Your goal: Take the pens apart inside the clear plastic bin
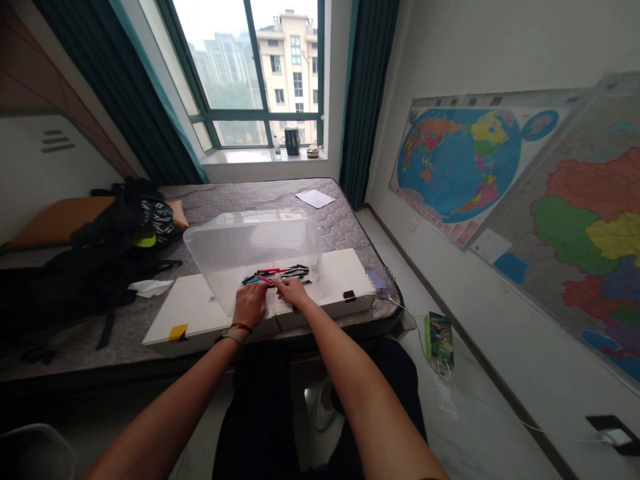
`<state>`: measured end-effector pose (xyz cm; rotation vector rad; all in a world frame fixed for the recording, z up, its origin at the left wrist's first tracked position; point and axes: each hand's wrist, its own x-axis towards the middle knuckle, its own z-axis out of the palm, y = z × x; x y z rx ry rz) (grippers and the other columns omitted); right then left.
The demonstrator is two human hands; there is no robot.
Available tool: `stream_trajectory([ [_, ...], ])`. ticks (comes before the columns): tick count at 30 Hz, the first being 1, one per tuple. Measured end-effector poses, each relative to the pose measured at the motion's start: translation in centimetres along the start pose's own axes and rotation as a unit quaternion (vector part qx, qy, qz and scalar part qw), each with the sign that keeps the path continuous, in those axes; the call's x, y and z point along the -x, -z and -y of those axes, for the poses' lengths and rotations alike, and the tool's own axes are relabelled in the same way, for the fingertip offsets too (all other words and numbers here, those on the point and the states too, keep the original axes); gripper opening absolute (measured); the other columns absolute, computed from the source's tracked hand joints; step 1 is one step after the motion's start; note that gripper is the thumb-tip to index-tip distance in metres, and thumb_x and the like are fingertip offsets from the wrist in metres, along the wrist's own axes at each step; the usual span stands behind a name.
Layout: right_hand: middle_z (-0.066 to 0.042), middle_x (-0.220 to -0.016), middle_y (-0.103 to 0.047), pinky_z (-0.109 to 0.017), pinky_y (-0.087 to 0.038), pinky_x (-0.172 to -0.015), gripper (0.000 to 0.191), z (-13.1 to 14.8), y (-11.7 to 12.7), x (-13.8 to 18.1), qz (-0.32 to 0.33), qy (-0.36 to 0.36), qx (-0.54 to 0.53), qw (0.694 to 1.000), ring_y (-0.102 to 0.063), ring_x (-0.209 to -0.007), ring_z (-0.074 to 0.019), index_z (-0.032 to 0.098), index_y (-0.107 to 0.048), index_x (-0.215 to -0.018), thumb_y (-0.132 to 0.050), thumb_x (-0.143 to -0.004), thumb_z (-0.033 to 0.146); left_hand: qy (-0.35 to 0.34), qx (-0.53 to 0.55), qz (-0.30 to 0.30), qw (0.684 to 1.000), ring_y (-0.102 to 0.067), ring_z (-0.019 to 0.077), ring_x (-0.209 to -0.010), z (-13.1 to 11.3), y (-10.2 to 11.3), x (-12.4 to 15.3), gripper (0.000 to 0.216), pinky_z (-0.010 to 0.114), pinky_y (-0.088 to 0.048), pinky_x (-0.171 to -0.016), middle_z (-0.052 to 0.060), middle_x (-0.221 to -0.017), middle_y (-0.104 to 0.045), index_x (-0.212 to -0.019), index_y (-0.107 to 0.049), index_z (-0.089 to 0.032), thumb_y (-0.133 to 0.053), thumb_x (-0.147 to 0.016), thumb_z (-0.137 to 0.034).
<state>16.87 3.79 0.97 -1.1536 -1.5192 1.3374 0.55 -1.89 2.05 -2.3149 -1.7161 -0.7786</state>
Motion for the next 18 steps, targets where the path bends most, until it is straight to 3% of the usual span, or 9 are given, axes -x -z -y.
stream_trajectory([
  [4,-0.003,-0.046,-0.058,-0.024,-0.033,-0.042,0.065,-0.3,-0.1,-0.5,-0.01,-0.016,0.018,1.0,-0.046,-0.037,-0.0105,0.018,-0.061,-0.052,-0.053,-0.077,0.077,0.005,0.016,-0.004,1.0,-0.054,0.0282,-0.105,0.0,0.0,0.0,0.028,0.042,-0.037,-0.087,0.012,-0.111,-0.065,-0.113,-0.059,-0.021,-0.041,-0.092,-0.019],
  [9,-0.004,-0.049,-0.06,-0.023,-0.038,-0.042,0.062,-0.2,-0.1,-0.7,-0.001,-0.049,-0.028,0.998,-0.05,-0.04,-0.011,0.016,-0.063,-0.058,-0.058,-0.074,0.076,0.013,0.024,-0.012,1.0,-0.055,0.0278,-0.105,-0.1,0.0,0.0,0.028,0.042,-0.037,-0.088,0.012,-0.11,-0.065,-0.114,-0.059,-0.022,-0.04,-0.092,-0.019],
  [15,-0.001,-0.068,-0.067,-0.021,-0.047,-0.05,0.049,0.4,0.8,0.3,-0.005,-0.017,-0.149,0.989,-0.06,-0.053,-0.0111,0.019,-0.064,-0.093,-0.08,-0.065,0.055,0.022,0.032,-0.016,0.999,-0.056,0.028,-0.104,0.0,-0.1,0.0,0.029,0.042,-0.038,-0.088,0.011,-0.109,-0.066,-0.115,-0.059,-0.021,-0.039,-0.094,-0.021],
  [18,0.0,-0.073,-0.068,-0.023,-0.051,-0.059,0.047,0.4,1.1,0.8,-0.006,-0.001,-0.194,0.981,-0.062,-0.061,-0.0109,0.018,-0.065,-0.093,-0.085,-0.061,0.046,0.017,0.043,-0.012,0.999,-0.056,0.0277,-0.104,0.1,-0.3,-0.1,0.029,0.042,-0.039,-0.088,0.011,-0.11,-0.066,-0.115,-0.06,-0.022,-0.039,-0.094,-0.023],
])
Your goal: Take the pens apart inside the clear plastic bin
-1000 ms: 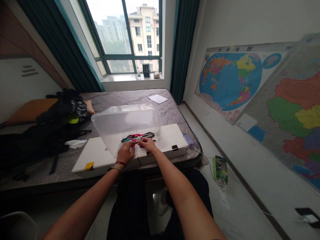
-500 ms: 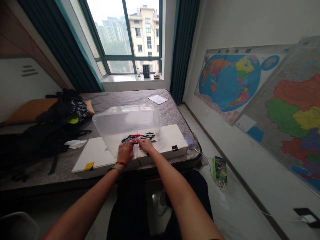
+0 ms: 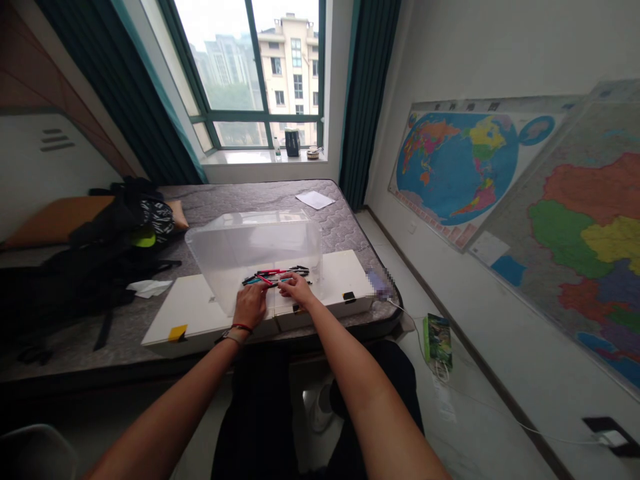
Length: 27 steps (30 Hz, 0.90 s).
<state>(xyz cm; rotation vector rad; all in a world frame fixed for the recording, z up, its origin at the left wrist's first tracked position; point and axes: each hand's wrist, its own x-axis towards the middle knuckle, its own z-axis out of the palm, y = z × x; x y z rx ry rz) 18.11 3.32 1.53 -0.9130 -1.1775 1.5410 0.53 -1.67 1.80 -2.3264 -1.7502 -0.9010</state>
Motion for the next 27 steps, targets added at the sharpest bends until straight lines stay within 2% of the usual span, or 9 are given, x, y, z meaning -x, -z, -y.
stream_trajectory([
  [5,-0.002,-0.072,-0.068,-0.023,-0.051,-0.059,0.042,-0.4,-0.1,-0.2,-0.021,-0.012,-0.002,1.0,-0.063,-0.064,-0.0118,0.016,-0.065,-0.084,-0.084,-0.06,0.045,0.002,0.0,-0.002,1.0,-0.057,0.0275,-0.104,0.2,-0.2,0.0,0.029,0.042,-0.039,-0.088,0.011,-0.11,-0.067,-0.115,-0.061,-0.022,-0.04,-0.095,-0.024],
  [17,0.0,-0.056,-0.063,-0.02,-0.046,-0.041,0.04,-1.1,-0.9,-0.9,-0.043,-0.022,0.086,0.995,-0.058,-0.043,-0.011,0.019,-0.053,-0.073,-0.069,-0.078,0.056,-0.007,0.009,-0.003,1.0,-0.057,0.0267,-0.104,0.6,-0.6,0.1,0.028,0.04,-0.041,-0.088,0.01,-0.108,-0.068,-0.115,-0.061,-0.023,-0.042,-0.095,-0.022],
  [22,0.002,-0.067,-0.067,-0.02,-0.049,-0.044,0.039,-1.4,-0.6,-0.9,-0.001,0.007,0.074,0.997,-0.06,-0.048,-0.0106,0.02,-0.057,-0.089,-0.077,-0.071,0.048,-0.01,0.018,-0.008,1.0,-0.057,0.0256,-0.103,0.8,-0.9,0.1,0.029,0.038,-0.041,-0.089,0.01,-0.106,-0.067,-0.117,-0.061,-0.022,-0.042,-0.095,-0.022],
  [27,0.002,-0.063,-0.065,-0.021,-0.05,-0.046,0.036,-1.2,-0.5,-0.8,-0.017,-0.007,0.073,0.997,-0.06,-0.048,-0.0109,0.019,-0.056,-0.083,-0.079,-0.071,0.043,-0.018,-0.013,-0.01,1.0,-0.057,0.0266,-0.103,0.7,-0.8,0.1,0.032,0.04,-0.039,-0.087,0.011,-0.109,-0.068,-0.122,-0.06,-0.021,-0.042,-0.097,-0.027],
])
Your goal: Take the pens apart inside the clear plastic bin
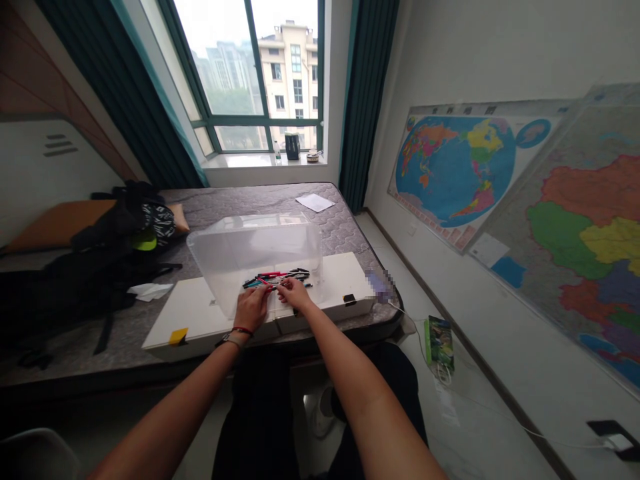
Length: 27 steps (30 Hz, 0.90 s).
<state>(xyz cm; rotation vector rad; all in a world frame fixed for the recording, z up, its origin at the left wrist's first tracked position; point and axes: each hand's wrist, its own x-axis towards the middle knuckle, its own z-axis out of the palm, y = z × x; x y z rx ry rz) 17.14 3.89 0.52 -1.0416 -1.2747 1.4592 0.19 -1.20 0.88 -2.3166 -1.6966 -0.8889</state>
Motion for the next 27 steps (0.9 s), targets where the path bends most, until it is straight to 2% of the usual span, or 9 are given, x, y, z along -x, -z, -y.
stream_trajectory([
  [7,0.003,-0.061,-0.064,-0.02,-0.051,-0.047,0.032,0.56,-0.14,0.26,-0.015,-0.021,-0.016,1.0,-0.059,-0.048,-0.0093,0.018,-0.055,-0.081,-0.076,-0.074,0.041,0.006,-0.03,-0.003,1.0,-0.056,0.0273,-0.103,-0.59,0.52,-0.08,0.031,0.043,-0.036,-0.087,0.009,-0.11,-0.068,-0.115,-0.064,-0.024,-0.04,-0.098,-0.033],
  [13,0.003,-0.064,-0.064,-0.022,-0.053,-0.052,0.03,0.94,-0.16,0.6,-0.016,-0.015,-0.015,1.0,-0.061,-0.051,-0.0101,0.016,-0.06,-0.085,-0.08,-0.071,0.034,0.002,-0.023,-0.003,1.0,-0.055,0.0267,-0.103,-0.33,0.28,-0.06,0.028,0.041,-0.037,-0.084,0.009,-0.11,-0.067,-0.112,-0.063,-0.023,-0.039,-0.098,-0.03],
  [17,0.002,-0.058,-0.062,-0.022,-0.051,-0.049,0.031,1.02,-0.39,0.63,-0.025,-0.031,0.019,0.999,-0.059,-0.048,-0.0104,0.016,-0.057,-0.074,-0.074,-0.078,0.042,-0.001,-0.023,-0.003,1.0,-0.055,0.0263,-0.103,-0.21,0.18,-0.06,0.028,0.04,-0.037,-0.084,0.01,-0.111,-0.066,-0.112,-0.062,-0.022,-0.039,-0.098,-0.028],
  [22,0.001,-0.05,-0.057,-0.02,-0.044,-0.041,0.046,0.76,-0.81,0.3,-0.031,-0.019,0.092,0.995,-0.054,-0.041,-0.0099,0.017,-0.052,-0.062,-0.06,-0.086,0.056,-0.004,-0.022,-0.006,1.0,-0.055,0.0264,-0.103,-0.25,0.22,-0.07,0.027,0.04,-0.037,-0.084,0.01,-0.111,-0.066,-0.111,-0.061,-0.022,-0.037,-0.098,-0.027],
  [27,0.002,-0.065,-0.064,-0.02,-0.049,-0.045,0.037,0.72,-0.4,0.26,-0.008,-0.02,0.026,0.999,-0.062,-0.051,-0.0117,0.019,-0.058,-0.088,-0.076,-0.073,0.048,0.003,-0.022,-0.012,1.0,-0.055,0.027,-0.101,-0.3,0.18,-0.05,0.027,0.04,-0.037,-0.083,0.012,-0.108,-0.066,-0.11,-0.061,-0.02,-0.038,-0.098,-0.026],
])
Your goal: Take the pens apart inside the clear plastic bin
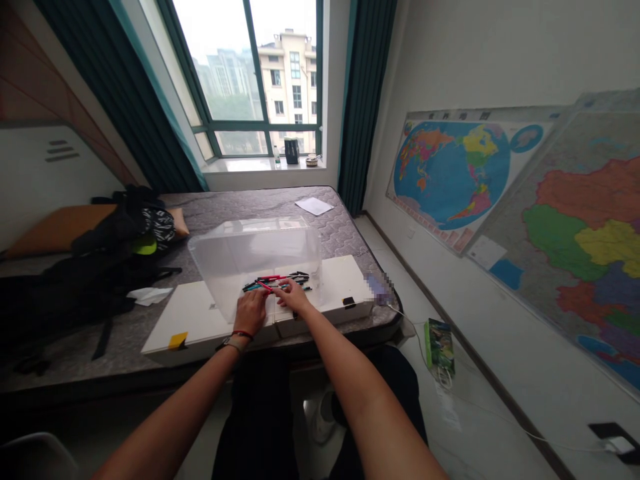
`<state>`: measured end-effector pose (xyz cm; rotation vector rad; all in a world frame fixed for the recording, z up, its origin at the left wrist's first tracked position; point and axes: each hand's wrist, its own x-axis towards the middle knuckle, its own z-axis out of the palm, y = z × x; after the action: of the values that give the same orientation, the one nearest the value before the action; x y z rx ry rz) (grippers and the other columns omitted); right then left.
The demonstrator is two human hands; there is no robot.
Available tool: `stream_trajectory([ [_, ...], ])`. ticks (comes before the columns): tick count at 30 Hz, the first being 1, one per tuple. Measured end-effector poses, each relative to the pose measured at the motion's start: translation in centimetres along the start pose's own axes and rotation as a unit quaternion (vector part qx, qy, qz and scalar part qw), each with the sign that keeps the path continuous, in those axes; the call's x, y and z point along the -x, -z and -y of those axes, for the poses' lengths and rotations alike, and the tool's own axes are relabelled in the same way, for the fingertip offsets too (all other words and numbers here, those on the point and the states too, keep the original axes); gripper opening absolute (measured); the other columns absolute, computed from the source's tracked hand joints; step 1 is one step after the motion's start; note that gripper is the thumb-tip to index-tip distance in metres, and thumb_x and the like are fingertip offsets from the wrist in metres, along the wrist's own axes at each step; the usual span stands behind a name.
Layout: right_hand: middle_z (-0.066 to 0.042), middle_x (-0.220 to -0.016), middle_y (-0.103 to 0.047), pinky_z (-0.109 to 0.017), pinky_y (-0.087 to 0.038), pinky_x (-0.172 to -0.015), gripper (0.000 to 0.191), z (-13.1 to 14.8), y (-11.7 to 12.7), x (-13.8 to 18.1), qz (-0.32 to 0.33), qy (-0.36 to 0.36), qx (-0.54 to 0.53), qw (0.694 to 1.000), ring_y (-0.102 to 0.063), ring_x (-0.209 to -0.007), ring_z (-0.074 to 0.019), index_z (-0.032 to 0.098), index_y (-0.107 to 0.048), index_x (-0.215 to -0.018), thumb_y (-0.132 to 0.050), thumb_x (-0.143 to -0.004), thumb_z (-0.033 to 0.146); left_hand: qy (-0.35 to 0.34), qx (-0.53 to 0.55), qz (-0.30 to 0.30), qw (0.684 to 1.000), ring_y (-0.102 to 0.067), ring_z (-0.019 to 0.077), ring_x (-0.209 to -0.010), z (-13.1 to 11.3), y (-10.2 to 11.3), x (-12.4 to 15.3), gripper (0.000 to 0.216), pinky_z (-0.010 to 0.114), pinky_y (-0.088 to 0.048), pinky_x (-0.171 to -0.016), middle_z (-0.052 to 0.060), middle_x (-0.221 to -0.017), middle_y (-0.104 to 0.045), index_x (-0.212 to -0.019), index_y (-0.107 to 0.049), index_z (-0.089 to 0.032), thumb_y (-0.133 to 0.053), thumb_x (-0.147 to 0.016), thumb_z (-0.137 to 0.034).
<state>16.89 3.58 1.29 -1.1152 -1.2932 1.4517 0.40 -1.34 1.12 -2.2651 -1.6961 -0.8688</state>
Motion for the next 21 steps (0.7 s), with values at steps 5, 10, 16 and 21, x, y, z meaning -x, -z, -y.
stream_trajectory([
  [5,0.002,-0.065,-0.062,-0.021,-0.054,-0.05,0.034,0.03,0.29,0.15,-0.017,0.003,-0.017,1.0,-0.067,-0.06,-0.0135,0.017,-0.056,-0.076,-0.077,-0.074,0.044,-0.008,0.006,0.004,1.0,-0.055,0.0266,-0.101,0.01,-0.04,-0.01,0.025,0.04,-0.036,-0.083,0.009,-0.107,-0.066,-0.108,-0.061,-0.022,-0.039,-0.098,-0.026],
  [10,0.0,-0.057,-0.06,-0.02,-0.05,-0.042,0.041,-0.2,-0.31,-0.27,-0.028,-0.024,0.017,0.999,-0.062,-0.049,-0.0122,0.018,-0.051,-0.067,-0.066,-0.083,0.052,-0.009,0.006,0.001,1.0,-0.056,0.0256,-0.099,0.08,-0.06,-0.08,0.026,0.039,-0.037,-0.082,0.01,-0.105,-0.066,-0.105,-0.062,-0.021,-0.038,-0.098,-0.027],
  [16,0.001,-0.069,-0.065,-0.023,-0.055,-0.055,0.038,-0.4,0.2,-0.02,0.017,0.012,-0.016,1.0,-0.066,-0.06,-0.0129,0.018,-0.06,-0.086,-0.08,-0.069,0.044,-0.007,0.017,0.004,1.0,-0.056,0.0256,-0.101,0.17,-0.18,-0.01,0.025,0.039,-0.039,-0.083,0.01,-0.106,-0.065,-0.107,-0.061,-0.021,-0.039,-0.097,-0.026],
  [21,0.001,-0.062,-0.063,-0.023,-0.053,-0.052,0.04,-0.55,0.2,0.08,-0.009,0.008,0.021,1.0,-0.061,-0.052,-0.0119,0.018,-0.057,-0.072,-0.072,-0.075,0.055,-0.013,0.026,0.002,1.0,-0.056,0.0259,-0.102,0.29,-0.44,-0.03,0.025,0.04,-0.039,-0.085,0.01,-0.105,-0.066,-0.106,-0.061,-0.021,-0.038,-0.097,-0.025],
])
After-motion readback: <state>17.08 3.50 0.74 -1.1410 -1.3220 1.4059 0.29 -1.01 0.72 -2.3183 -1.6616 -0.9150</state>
